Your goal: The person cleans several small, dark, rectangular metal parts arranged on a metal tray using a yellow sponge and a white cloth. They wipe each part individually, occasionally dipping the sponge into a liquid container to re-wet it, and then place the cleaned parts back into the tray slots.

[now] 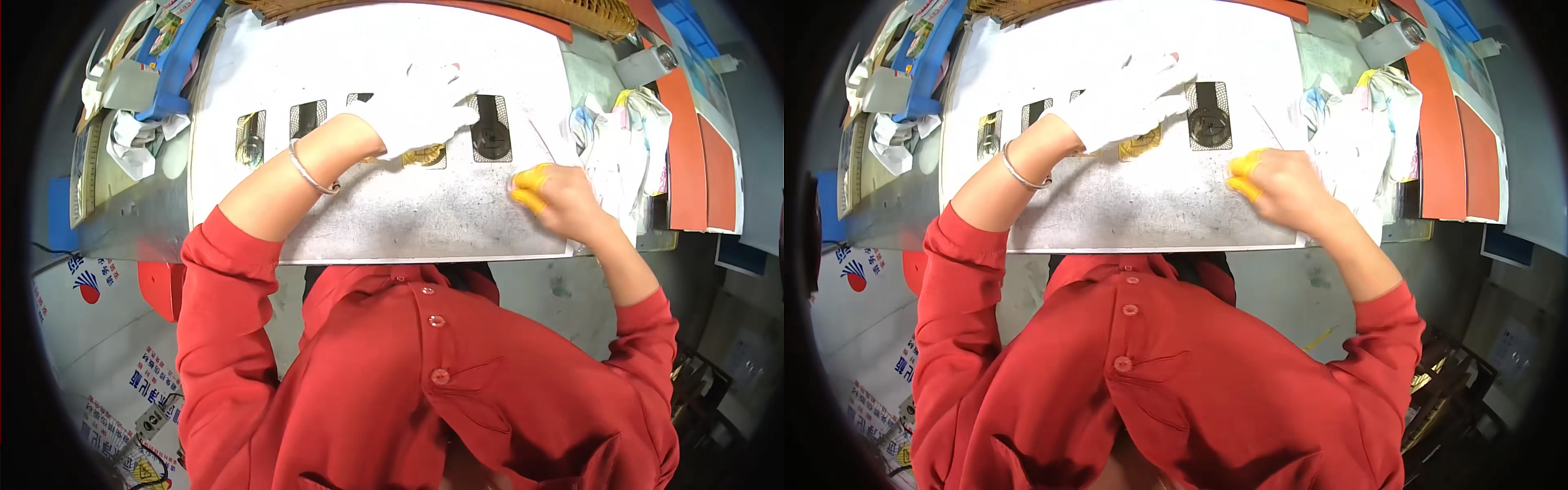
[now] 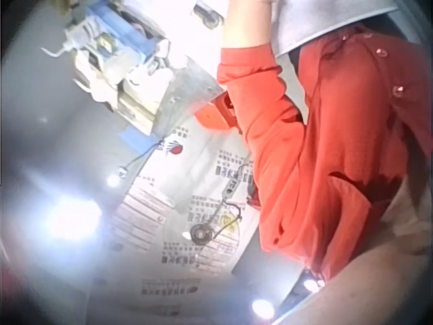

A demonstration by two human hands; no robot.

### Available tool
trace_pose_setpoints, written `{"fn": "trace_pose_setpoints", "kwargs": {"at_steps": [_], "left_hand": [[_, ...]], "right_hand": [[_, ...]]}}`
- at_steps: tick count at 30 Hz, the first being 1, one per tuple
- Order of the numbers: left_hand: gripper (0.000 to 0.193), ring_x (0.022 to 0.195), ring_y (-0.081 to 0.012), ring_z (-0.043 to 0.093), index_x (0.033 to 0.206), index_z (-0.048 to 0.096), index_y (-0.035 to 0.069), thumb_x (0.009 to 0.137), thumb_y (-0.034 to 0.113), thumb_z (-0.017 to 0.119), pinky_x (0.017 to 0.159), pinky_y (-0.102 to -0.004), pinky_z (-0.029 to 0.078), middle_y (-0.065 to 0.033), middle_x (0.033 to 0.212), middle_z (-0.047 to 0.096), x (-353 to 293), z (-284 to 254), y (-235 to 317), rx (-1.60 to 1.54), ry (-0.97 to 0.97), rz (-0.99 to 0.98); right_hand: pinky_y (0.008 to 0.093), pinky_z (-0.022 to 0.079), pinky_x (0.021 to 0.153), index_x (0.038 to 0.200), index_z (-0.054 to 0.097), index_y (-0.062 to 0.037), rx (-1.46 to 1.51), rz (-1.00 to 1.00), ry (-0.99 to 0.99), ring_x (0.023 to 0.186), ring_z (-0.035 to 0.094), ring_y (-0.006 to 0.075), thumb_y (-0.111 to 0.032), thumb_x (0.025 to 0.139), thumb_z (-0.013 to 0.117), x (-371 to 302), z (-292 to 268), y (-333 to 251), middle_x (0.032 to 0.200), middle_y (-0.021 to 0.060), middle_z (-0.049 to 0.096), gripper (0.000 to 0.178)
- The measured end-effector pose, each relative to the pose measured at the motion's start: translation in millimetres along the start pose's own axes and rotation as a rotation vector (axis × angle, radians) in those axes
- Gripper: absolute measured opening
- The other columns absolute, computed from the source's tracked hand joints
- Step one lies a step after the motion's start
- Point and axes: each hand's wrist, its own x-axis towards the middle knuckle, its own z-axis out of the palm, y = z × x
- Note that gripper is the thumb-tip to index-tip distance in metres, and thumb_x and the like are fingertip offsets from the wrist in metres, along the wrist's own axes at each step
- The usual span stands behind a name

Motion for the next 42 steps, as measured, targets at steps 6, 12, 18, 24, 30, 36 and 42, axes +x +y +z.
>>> {"fn": "trace_pose_setpoints", "kwargs": {"at_steps": [6, 12, 18, 24, 30, 36, 42], "left_hand": [[0.062, 0.107, -0.0342, 0.049, 0.117, 0.052, 0.005, 0.084, 0.056, 0.042, 0.095, -0.0370, 0.036, -0.0199, 0.117, 0.052, 40, -29, 29, -0.245, -0.219, -0.013], [0.086, 0.121, -0.0330, 0.039, 0.128, 0.041, 0.000, 0.077, 0.069, 0.038, 0.101, -0.0354, 0.029, -0.0199, 0.130, 0.042, 55, -22, 46, -0.335, -0.390, -0.140], [0.069, 0.115, -0.0307, 0.044, 0.123, 0.048, 0.007, 0.081, 0.061, 0.042, 0.097, -0.0339, 0.033, -0.0166, 0.125, 0.047, 72, -34, 59, -0.303, -0.453, -0.068], [0.063, 0.101, -0.0294, 0.053, 0.108, 0.060, 0.005, 0.079, 0.059, 0.049, 0.089, -0.0331, 0.039, -0.0172, 0.110, 0.058, 74, -30, 58, -0.219, -0.382, 0.005], [0.059, 0.098, -0.0308, 0.053, 0.108, 0.060, 0.004, 0.081, 0.055, 0.049, 0.088, -0.0342, 0.039, -0.0178, 0.107, 0.059, 68, -17, 52, -0.335, -0.291, -0.028], [0.050, 0.106, -0.0343, 0.049, 0.114, 0.052, 0.004, 0.086, 0.045, 0.045, 0.094, -0.0380, 0.036, -0.0187, 0.117, 0.051, 55, -11, 35, -0.064, -0.318, 0.013], [0.044, 0.119, -0.0352, 0.039, 0.124, 0.045, 0.005, 0.088, 0.030, 0.043, 0.096, -0.0459, 0.034, -0.0176, 0.133, 0.039, 10, -4, 21, 0.360, -0.298, 0.083]], "right_hand": [[0.0187, 0.039, 0.048, 0.086, 0.061, -0.0006, 0.390, 0.552, 0.309, 0.056, 0.047, 0.0033, -0.004, 0.080, 0.060, -42, -25, 22, 0.065, -0.0007, 0.056, 0.007], [0.0187, 0.039, 0.052, 0.087, 0.061, 0.0005, 0.462, 0.556, 0.473, 0.059, 0.047, 0.0037, -0.004, 0.081, 0.061, -53, -12, 36, 0.067, -0.0020, 0.056, 0.008], [0.0161, 0.037, 0.052, 0.089, 0.061, 0.0002, 0.606, 0.578, 0.549, 0.061, 0.046, 0.0019, -0.005, 0.083, 0.060, -59, -10, 44, 0.076, -0.0018, 0.058, 0.009], [0.0172, 0.038, 0.049, 0.089, 0.061, 0.0004, 0.611, 0.491, 0.605, 0.058, 0.046, 0.0025, -0.003, 0.083, 0.060, -60, -6, 46, 0.073, -0.0018, 0.057, 0.008], [0.0244, 0.043, 0.050, 0.087, 0.062, -0.0003, 0.180, 0.253, 0.434, 0.053, 0.054, 0.0153, -0.006, 0.077, 0.062, -37, -7, 19, 0.068, 0.0081, 0.060, 0.011], [0.0399, 0.045, 0.059, 0.083, 0.060, -0.0020, -0.010, 0.058, 0.143, 0.066, 0.058, 0.0317, -0.014, 0.078, 0.057, 14, 6, 7, 0.071, 0.0142, 0.060, 0.013], [0.0424, 0.044, 0.062, 0.079, 0.056, -0.0032, -0.047, 0.060, 0.066, 0.071, 0.057, 0.0325, -0.012, 0.077, 0.056, 39, 18, 9, 0.074, 0.0123, 0.060, 0.009]]}}
